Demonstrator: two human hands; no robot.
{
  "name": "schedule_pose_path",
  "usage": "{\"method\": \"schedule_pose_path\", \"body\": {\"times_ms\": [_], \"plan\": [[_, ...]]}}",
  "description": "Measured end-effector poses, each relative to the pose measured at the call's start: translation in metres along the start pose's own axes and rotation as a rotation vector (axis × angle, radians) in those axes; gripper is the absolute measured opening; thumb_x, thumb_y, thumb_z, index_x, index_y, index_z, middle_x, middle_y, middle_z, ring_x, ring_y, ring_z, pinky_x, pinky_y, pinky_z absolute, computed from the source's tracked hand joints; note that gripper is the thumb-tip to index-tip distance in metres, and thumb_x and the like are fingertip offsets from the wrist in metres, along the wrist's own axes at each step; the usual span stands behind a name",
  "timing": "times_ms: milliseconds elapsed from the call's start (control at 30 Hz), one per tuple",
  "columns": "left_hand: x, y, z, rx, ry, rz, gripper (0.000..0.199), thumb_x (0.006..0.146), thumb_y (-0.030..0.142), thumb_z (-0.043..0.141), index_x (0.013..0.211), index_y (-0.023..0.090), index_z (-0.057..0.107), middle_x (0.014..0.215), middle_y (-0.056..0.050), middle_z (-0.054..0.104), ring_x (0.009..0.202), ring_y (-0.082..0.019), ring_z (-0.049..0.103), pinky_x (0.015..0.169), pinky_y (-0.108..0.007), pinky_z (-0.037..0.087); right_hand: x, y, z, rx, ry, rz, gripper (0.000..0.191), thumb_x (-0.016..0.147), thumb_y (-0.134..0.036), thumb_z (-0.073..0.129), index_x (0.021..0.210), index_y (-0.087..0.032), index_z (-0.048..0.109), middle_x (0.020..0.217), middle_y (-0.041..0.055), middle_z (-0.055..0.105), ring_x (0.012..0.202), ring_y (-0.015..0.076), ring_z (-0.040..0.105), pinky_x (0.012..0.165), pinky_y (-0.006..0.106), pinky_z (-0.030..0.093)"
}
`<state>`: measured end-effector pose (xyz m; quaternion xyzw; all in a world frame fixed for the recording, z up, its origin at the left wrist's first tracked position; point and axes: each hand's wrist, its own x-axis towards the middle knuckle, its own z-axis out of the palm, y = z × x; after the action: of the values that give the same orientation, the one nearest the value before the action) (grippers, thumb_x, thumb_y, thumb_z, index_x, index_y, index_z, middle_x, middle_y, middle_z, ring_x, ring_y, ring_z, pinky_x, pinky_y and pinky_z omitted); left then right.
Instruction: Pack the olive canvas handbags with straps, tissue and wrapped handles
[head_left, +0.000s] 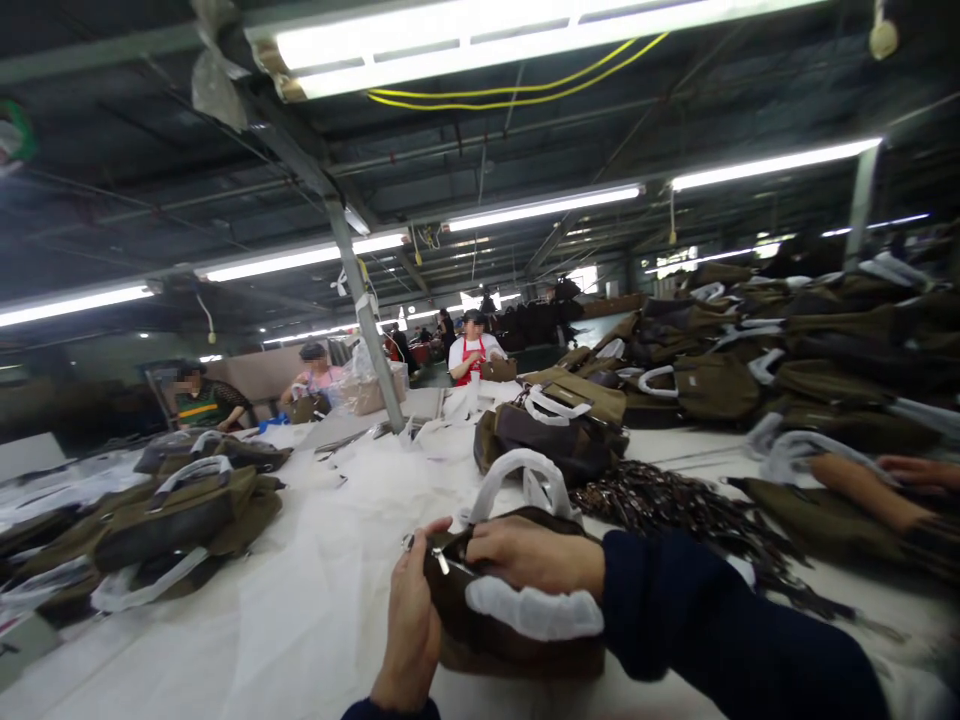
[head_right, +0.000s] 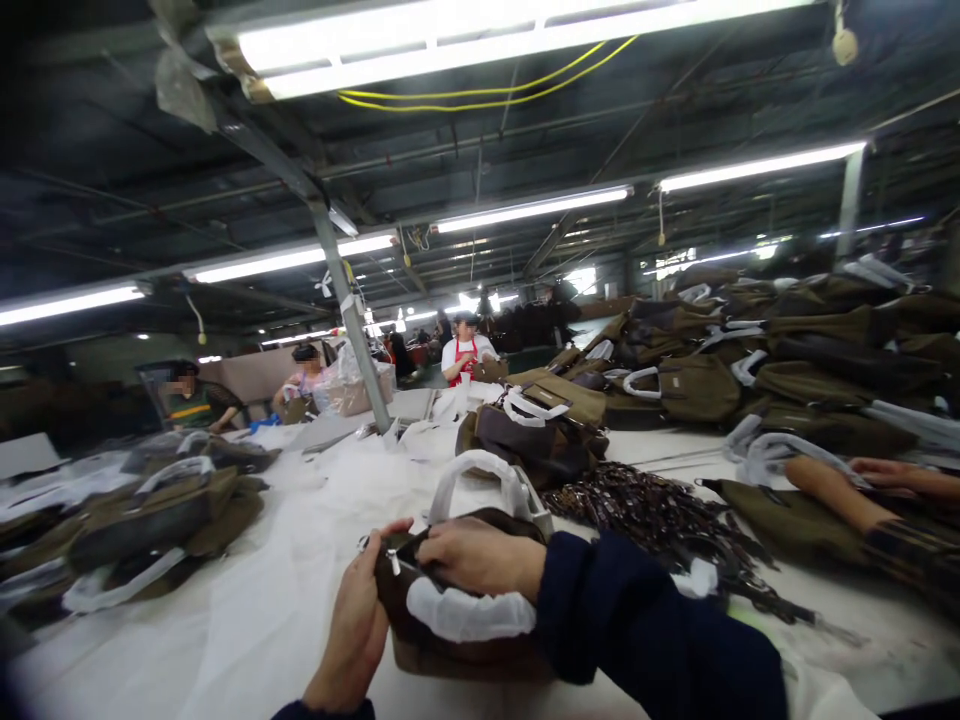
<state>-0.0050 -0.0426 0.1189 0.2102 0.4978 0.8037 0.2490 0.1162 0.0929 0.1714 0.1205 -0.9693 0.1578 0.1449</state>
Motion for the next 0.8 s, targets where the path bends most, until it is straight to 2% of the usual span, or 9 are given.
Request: {"method": "schedule_pose_path", "body": {"times_ms": [133, 267, 333, 400, 500, 567, 633, 700, 800], "plan": [[0.000, 0.017, 0.012, -0.125, -0.067, -0.071, 0.048, 0.076, 0.049, 0.073, 0.107, 0.012, 0.072, 0.094, -0.011, 0.075, 0.095, -0.027, 0.070, 0.082, -0.035, 0.054, 0.004, -0.001, -0.005, 0.004, 0.190, 0.001, 0.014, 0.092, -0.021, 0.057, 0.103, -0.018, 0.066, 0.101, 0.0068, 0.068, 0.090, 0.0181, 0.062, 0.080, 0.026, 0.047], [-0.003, 0.032, 0.031, -0.061, -0.122, -0.070, 0.050, 0.077, 0.051, 0.072, 0.109, 0.012, 0.072, 0.099, -0.012, 0.075, 0.098, -0.028, 0.069, 0.086, -0.036, 0.054, 0.011, 0.000, -0.004, -0.014, 0.185, 0.062, 0.025, 0.085, -0.031, 0.069, 0.107, -0.018, 0.063, 0.096, 0.0055, 0.070, 0.082, 0.0189, 0.064, 0.069, 0.026, 0.048], [-0.003, 0.034, 0.037, 0.005, -0.123, -0.033, 0.051, 0.076, 0.053, 0.071, 0.109, 0.014, 0.073, 0.105, -0.011, 0.075, 0.103, -0.028, 0.067, 0.088, -0.035, 0.053, 0.012, -0.003, -0.003, -0.065, 0.180, 0.110, 0.039, 0.082, -0.036, 0.073, 0.113, -0.016, 0.059, 0.097, 0.0069, 0.071, 0.081, 0.0200, 0.066, 0.066, 0.026, 0.047], [-0.001, 0.033, 0.040, 0.058, -0.129, -0.003, 0.050, 0.078, 0.055, 0.069, 0.109, 0.016, 0.074, 0.111, -0.010, 0.074, 0.109, -0.027, 0.065, 0.092, -0.034, 0.051, 0.013, -0.007, 0.000, -0.164, 0.184, 0.168, 0.044, 0.083, -0.039, 0.072, 0.116, -0.014, 0.057, 0.098, 0.0096, 0.071, 0.080, 0.0221, 0.067, 0.063, 0.027, 0.046], [0.001, 0.032, 0.043, 0.092, -0.139, -0.004, 0.051, 0.079, 0.056, 0.067, 0.109, 0.016, 0.074, 0.113, -0.011, 0.073, 0.112, -0.028, 0.064, 0.093, -0.034, 0.050, 0.015, -0.009, 0.005, -0.280, 0.207, 0.223, 0.034, 0.088, -0.035, 0.064, 0.115, -0.015, 0.057, 0.096, 0.0118, 0.071, 0.078, 0.0238, 0.067, 0.060, 0.029, 0.045], [0.001, 0.032, 0.047, 0.091, -0.149, -0.020, 0.052, 0.079, 0.056, 0.067, 0.111, 0.015, 0.073, 0.112, -0.012, 0.074, 0.110, -0.029, 0.065, 0.089, -0.034, 0.051, 0.016, -0.007, 0.005, -0.284, 0.213, 0.215, 0.022, 0.093, -0.025, 0.054, 0.113, -0.016, 0.058, 0.095, 0.0112, 0.071, 0.077, 0.0225, 0.066, 0.059, 0.029, 0.044], [0.000, 0.033, 0.051, 0.084, -0.157, -0.029, 0.052, 0.078, 0.055, 0.069, 0.110, 0.015, 0.073, 0.109, -0.012, 0.074, 0.109, -0.030, 0.065, 0.089, -0.035, 0.051, 0.016, -0.004, 0.000, -0.258, 0.210, 0.230, 0.020, 0.094, -0.017, 0.047, 0.110, -0.017, 0.059, 0.092, 0.0099, 0.071, 0.074, 0.0207, 0.065, 0.058, 0.029, 0.043], [0.000, 0.033, 0.056, 0.082, -0.162, -0.011, 0.050, 0.078, 0.054, 0.069, 0.108, 0.014, 0.074, 0.107, -0.012, 0.074, 0.109, -0.029, 0.065, 0.091, -0.036, 0.051, 0.013, -0.003, -0.006, -0.223, 0.204, 0.256, 0.019, 0.092, -0.022, 0.053, 0.110, -0.017, 0.059, 0.089, 0.0082, 0.071, 0.072, 0.0198, 0.063, 0.057, 0.028, 0.041], [-0.001, 0.032, 0.060, 0.090, -0.179, 0.023, 0.045, 0.080, 0.052, 0.069, 0.103, 0.014, 0.074, 0.103, -0.011, 0.075, 0.104, -0.028, 0.067, 0.091, -0.036, 0.051, 0.008, -0.003, -0.011, -0.110, 0.247, 0.299, 0.033, 0.082, -0.031, 0.067, 0.110, -0.016, 0.058, 0.087, 0.0059, 0.069, 0.073, 0.0201, 0.062, 0.059, 0.027, 0.041]]}}
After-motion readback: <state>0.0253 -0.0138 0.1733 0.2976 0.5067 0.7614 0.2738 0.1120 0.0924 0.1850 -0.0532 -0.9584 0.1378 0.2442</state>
